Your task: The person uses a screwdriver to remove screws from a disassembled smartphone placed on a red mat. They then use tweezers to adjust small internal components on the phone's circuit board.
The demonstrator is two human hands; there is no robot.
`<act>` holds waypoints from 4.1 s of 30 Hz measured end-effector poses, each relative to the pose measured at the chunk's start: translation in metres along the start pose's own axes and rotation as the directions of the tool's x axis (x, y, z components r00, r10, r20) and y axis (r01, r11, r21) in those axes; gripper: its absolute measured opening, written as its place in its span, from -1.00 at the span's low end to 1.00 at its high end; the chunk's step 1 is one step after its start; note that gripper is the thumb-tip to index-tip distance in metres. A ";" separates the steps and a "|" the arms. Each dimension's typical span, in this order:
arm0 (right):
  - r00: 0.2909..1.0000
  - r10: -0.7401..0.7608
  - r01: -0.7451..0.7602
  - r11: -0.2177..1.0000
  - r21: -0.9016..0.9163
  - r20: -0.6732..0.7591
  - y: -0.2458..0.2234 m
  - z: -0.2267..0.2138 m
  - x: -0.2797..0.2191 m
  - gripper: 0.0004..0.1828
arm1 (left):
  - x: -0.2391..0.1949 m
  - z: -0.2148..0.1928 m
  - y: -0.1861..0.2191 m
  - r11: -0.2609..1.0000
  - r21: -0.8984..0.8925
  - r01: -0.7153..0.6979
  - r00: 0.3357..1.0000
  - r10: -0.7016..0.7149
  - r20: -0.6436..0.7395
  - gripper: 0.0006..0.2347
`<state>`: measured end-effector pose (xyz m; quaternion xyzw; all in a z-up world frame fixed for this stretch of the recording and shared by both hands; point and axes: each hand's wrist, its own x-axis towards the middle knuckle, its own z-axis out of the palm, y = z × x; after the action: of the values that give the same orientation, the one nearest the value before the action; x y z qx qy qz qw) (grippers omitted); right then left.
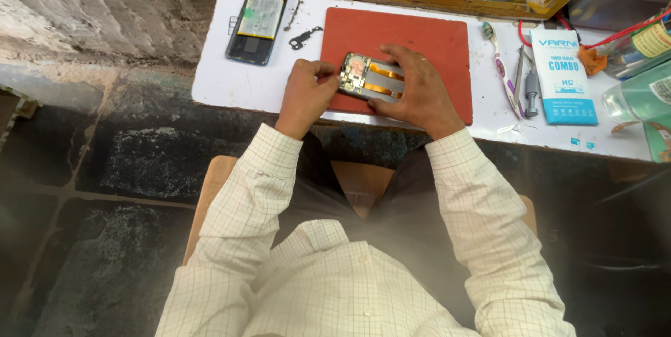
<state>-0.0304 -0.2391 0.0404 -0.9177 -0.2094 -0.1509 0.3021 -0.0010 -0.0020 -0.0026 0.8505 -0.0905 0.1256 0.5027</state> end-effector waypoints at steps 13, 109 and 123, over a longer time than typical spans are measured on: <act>0.817 0.152 -0.067 0.983 0.171 -0.556 -0.050 0.007 -0.016 -0.30 | 0.029 0.034 0.065 0.648 -0.752 0.119 0.984 0.022 0.175 -0.74; 0.870 -0.036 0.143 0.973 0.183 -0.492 0.037 -0.060 0.104 -0.82 | 0.159 0.080 0.075 0.579 -0.806 0.119 0.895 0.289 0.340 -0.79; 0.960 -0.184 0.199 0.979 0.050 -0.212 0.037 -0.090 0.120 -0.81 | 0.155 0.073 0.073 0.741 -0.657 -0.139 0.909 0.359 0.213 -0.74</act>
<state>0.0778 -0.2866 0.1401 -0.8613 -0.2699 -0.2664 0.3383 0.1347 -0.1048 0.0711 0.6219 -0.3232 0.0128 0.7132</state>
